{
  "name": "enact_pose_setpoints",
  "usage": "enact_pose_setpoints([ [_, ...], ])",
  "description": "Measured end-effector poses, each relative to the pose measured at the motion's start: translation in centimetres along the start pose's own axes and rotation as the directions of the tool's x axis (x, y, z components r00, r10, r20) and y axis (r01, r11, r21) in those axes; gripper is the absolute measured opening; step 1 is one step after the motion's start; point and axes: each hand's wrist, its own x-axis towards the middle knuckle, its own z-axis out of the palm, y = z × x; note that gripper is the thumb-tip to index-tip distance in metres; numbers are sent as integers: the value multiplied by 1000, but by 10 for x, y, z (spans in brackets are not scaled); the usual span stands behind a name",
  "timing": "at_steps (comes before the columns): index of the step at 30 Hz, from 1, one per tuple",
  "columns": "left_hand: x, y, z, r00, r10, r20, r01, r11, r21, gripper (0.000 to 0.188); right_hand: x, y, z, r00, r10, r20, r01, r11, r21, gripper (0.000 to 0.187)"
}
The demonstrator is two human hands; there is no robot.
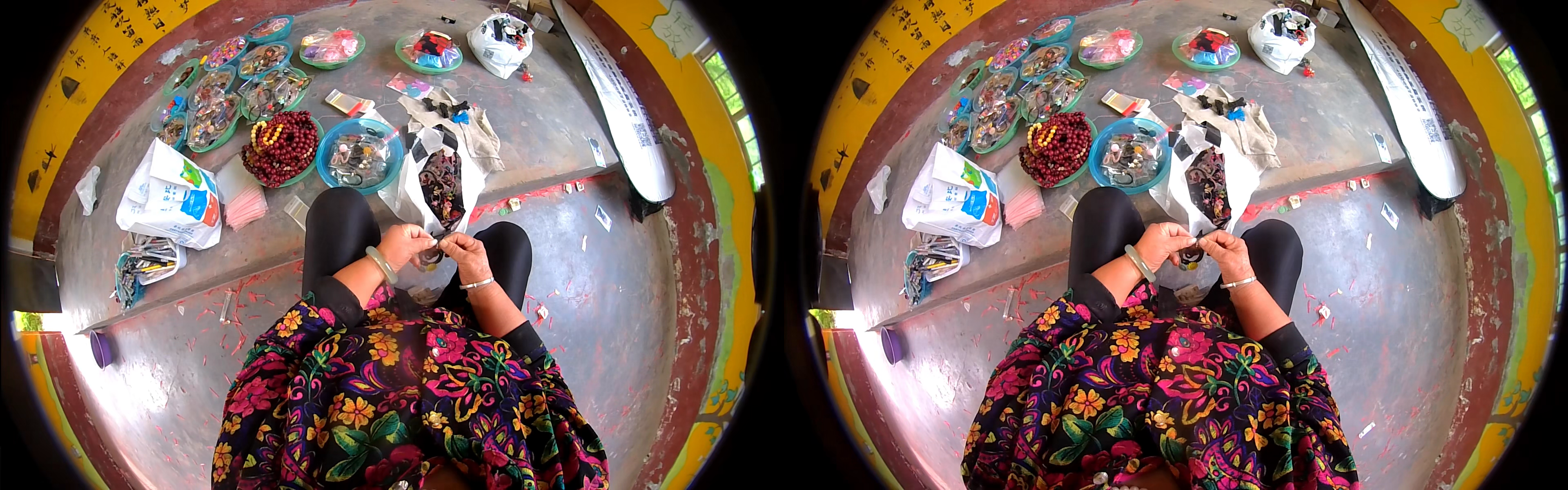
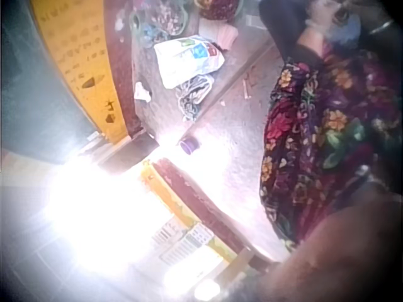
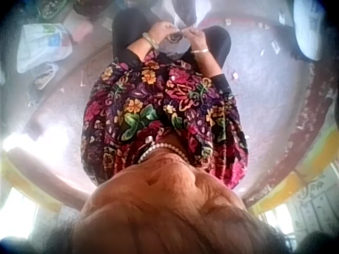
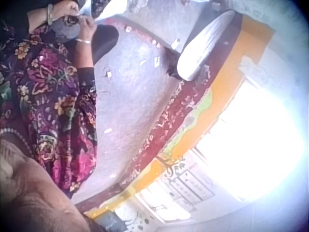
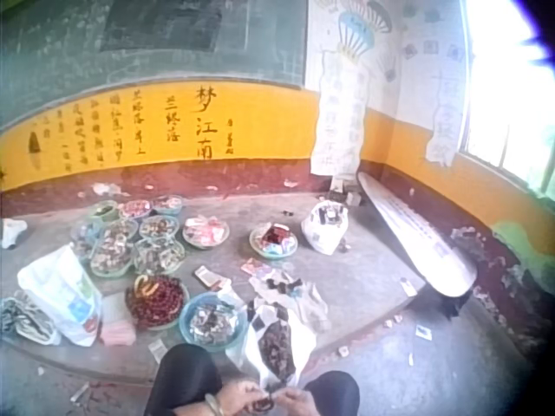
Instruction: The person sits on the floor and packs small jewelry items into clear plastic bags. They pick up items from a white bag, place them into the plastic bags, and seal them. The person also handles a red beaded necklace and places it into a bag.
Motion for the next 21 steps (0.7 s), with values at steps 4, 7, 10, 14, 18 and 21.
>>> enact_pose_setpoints([
  [4, -1, 2, 0, 1000, -21, 11, 21, 999, -39, 15, -1, -3, 3, 999, -37, -7, 37, 999, -31, 7],
  [7, -2, 4, 0, 998, -54, 39, 58, 992, -110, 16, 0, -3, 5, 998, -52, -23, 51, 998, -23, 11],
  [10, 0, 2, -1, 995, -75, 60, 83, 985, -151, 18, -2, -7, 9, 998, -21, -55, 21, 1000, -4, 16],
  [14, -2, 9, 0, 996, -86, 13, 87, 978, -190, 19, 1, -8, -1, 973, 106, -205, -92, 993, 75, 22],
  [18, -3, 8, -1, 997, -68, -44, 59, 981, -187, 19, 2, -9, -2, 974, 123, -191, -107, 990, 95, 25],
  [21, -1, 2, -1, 998, -53, -45, 47, 991, -123, 19, 1, -7, 2, 980, 104, -167, -110, 994, -26, 14],
])
